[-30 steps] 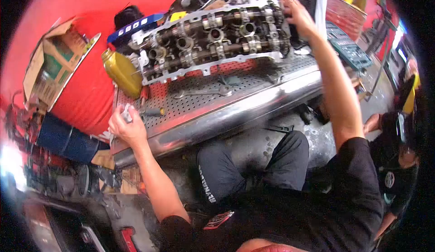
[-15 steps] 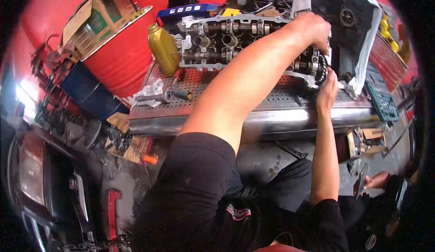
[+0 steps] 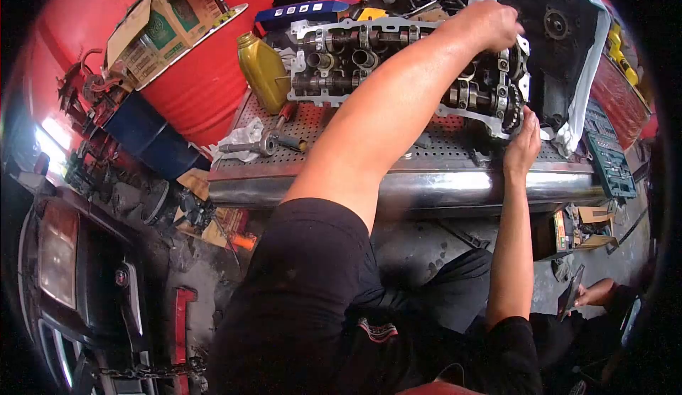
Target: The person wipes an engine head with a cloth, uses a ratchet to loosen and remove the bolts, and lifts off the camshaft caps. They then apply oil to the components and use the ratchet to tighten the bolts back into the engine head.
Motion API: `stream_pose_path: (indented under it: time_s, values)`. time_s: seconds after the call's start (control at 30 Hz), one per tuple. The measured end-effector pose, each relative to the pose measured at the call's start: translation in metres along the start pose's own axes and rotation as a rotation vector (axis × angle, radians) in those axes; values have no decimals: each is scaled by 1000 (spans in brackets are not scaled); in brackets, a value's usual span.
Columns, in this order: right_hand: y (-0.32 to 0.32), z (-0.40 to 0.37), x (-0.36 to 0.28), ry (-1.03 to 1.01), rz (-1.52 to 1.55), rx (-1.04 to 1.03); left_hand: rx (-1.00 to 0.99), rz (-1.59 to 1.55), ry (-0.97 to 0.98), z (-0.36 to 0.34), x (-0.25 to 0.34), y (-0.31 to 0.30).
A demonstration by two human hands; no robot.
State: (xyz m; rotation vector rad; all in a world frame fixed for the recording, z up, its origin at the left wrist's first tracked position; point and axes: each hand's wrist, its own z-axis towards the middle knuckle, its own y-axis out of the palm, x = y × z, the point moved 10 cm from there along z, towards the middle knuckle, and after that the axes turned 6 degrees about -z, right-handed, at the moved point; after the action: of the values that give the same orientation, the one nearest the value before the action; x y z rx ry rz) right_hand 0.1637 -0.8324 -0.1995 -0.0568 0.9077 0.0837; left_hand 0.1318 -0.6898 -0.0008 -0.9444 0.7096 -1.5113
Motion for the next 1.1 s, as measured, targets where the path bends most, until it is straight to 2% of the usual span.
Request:
stream_pose_path:
  time_s: [0.03,0.13,0.2,0.3,0.37,0.43,0.5,0.53,0.57,0.63,0.67,0.7,0.73,0.77,0.8,0.83,0.87,0.9,0.97,1.0,1.03,1.1]
  values:
    - [1,2,0,-20,11,5,6,-34,-20,-1,-2,6]
    - [1,1,4,-42,17,10,-13,332,213,-34,33,8]
    - [1,0,1,-26,-15,-14,-2,65,99,11,-11,17]
    - [-2,0,-3,-90,15,54,25,-30,53,9,-9,6]
    - [-3,0,-6,-83,6,51,142,131,187,-23,26,3]
    - [-5,-2,-10,-85,-9,47,116,232,180,-13,17,8]
    - [-9,-3,-8,-83,46,106,180,6,90,10,-3,0]
    - [-11,-2,-2,-50,67,109,107,56,64,12,-7,0]
    - [-12,-2,0,-20,89,110,144,-45,48,10,-8,3]
    - [-13,-1,3,-12,141,144,105,115,138,-18,21,9]
    - [-15,-1,-7,-74,12,154,-37,160,189,-19,22,19]
    - [-18,-2,-18,-133,-133,165,-20,71,209,-13,12,19]
    - [-20,-4,-16,-115,-78,185,99,-39,230,-6,1,15]
    - [-22,-5,-14,-104,-29,224,89,-109,109,-2,1,5]
    - [-25,-4,-10,-75,24,246,284,-146,316,1,5,-14]
    - [-25,-5,-6,-54,92,254,-37,-268,99,-1,6,-7]
    - [-25,-6,-3,-31,89,252,115,-166,126,-4,11,-13]
    - [-23,-6,1,-5,97,250,-200,-361,-167,-21,17,3]
    - [-26,-7,-5,-15,96,265,-110,122,170,-37,54,-7]
    - [-25,-7,-3,-2,103,244,-72,-2,102,-30,39,-5]
    - [-22,-8,0,12,111,218,-21,-120,174,-30,40,-12]
    - [-23,-10,0,11,103,225,58,-299,13,0,1,-13]
